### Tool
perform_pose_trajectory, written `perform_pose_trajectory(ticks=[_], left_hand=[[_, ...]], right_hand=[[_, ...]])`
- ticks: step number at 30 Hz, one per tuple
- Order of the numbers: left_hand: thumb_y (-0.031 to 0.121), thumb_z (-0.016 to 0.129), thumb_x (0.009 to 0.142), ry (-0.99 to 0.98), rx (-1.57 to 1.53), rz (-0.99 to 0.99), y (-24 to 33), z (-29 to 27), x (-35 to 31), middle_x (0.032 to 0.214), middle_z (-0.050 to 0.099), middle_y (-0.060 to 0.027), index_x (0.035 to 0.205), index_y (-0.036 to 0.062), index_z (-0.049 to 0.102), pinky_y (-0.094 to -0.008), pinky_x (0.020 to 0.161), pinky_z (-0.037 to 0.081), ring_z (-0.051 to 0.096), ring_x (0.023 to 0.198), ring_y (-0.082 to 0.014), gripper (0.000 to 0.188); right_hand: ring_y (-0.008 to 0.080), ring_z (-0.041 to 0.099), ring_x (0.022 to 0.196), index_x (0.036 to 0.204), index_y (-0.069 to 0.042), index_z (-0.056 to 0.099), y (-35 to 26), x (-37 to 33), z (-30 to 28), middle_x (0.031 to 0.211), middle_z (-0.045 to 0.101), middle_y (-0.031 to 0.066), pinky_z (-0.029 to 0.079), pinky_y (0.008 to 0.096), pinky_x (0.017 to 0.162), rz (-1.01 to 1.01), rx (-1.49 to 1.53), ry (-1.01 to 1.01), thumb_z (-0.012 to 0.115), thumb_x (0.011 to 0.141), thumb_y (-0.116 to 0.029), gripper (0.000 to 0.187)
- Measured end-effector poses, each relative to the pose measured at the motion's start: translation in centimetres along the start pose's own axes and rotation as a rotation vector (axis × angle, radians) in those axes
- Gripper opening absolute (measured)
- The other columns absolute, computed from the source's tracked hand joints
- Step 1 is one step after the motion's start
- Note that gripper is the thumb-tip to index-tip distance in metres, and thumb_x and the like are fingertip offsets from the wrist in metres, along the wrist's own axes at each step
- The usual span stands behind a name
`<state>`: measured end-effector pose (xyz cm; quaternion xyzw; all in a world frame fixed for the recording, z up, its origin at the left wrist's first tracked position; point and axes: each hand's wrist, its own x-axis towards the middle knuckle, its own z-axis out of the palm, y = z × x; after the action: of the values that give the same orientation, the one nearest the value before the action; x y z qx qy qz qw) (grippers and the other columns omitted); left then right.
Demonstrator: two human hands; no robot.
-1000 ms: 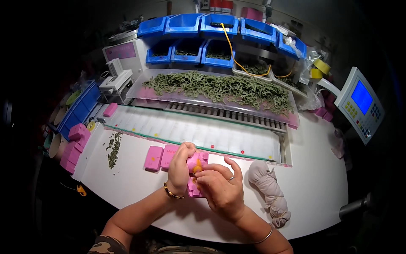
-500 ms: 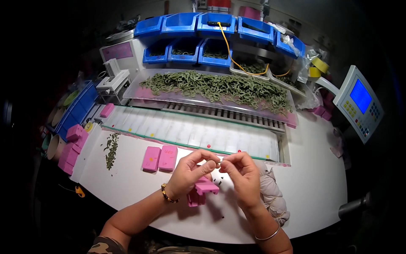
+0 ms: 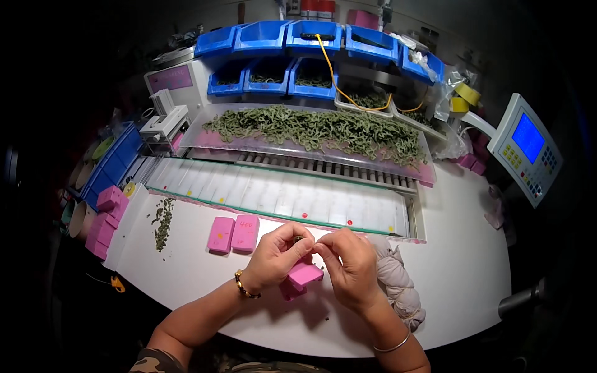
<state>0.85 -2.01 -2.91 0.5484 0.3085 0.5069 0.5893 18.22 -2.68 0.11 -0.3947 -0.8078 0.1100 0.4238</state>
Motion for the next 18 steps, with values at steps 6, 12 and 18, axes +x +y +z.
perform_pose_trajectory(ticks=[6,12,18], left_hand=[[0.011,0.057,0.097,0.008,0.058,0.003,0.3,-0.2,0.1,0.092,0.060,-0.0018,0.100,0.0007,0.056,-0.0221,0.075,0.049,0.057,0.082,-0.0064,0.010],[0.010,0.060,0.096,0.023,-0.001,-0.020,0.8,-0.1,0.0,0.092,0.061,-0.0012,0.096,0.0011,0.060,-0.0221,0.074,0.048,0.057,0.081,-0.0064,0.009],[0.009,0.065,0.092,0.044,0.052,0.175,-0.4,0.1,0.2,0.091,0.061,-0.0025,0.098,-0.0003,0.063,-0.0209,0.066,0.052,0.065,0.080,-0.0072,0.012]], right_hand=[[0.0048,0.038,0.054,0.075,-0.003,0.056,0.1,-0.4,-0.2,0.061,0.048,-0.0031,0.030,0.0224,0.049,0.538,0.672,-0.009,0.045,0.104,-0.022,0.036],[0.0054,0.039,0.055,0.069,-0.001,0.056,0.9,-0.8,-0.8,0.059,0.049,-0.0020,0.032,0.0232,0.051,0.427,0.563,-0.035,0.048,0.103,-0.025,0.042],[0.0035,0.042,0.061,0.086,-0.001,0.058,0.6,-0.5,0.1,0.071,0.054,-0.0025,0.035,0.0202,0.054,0.454,0.689,-0.123,0.050,0.102,-0.021,0.027]])
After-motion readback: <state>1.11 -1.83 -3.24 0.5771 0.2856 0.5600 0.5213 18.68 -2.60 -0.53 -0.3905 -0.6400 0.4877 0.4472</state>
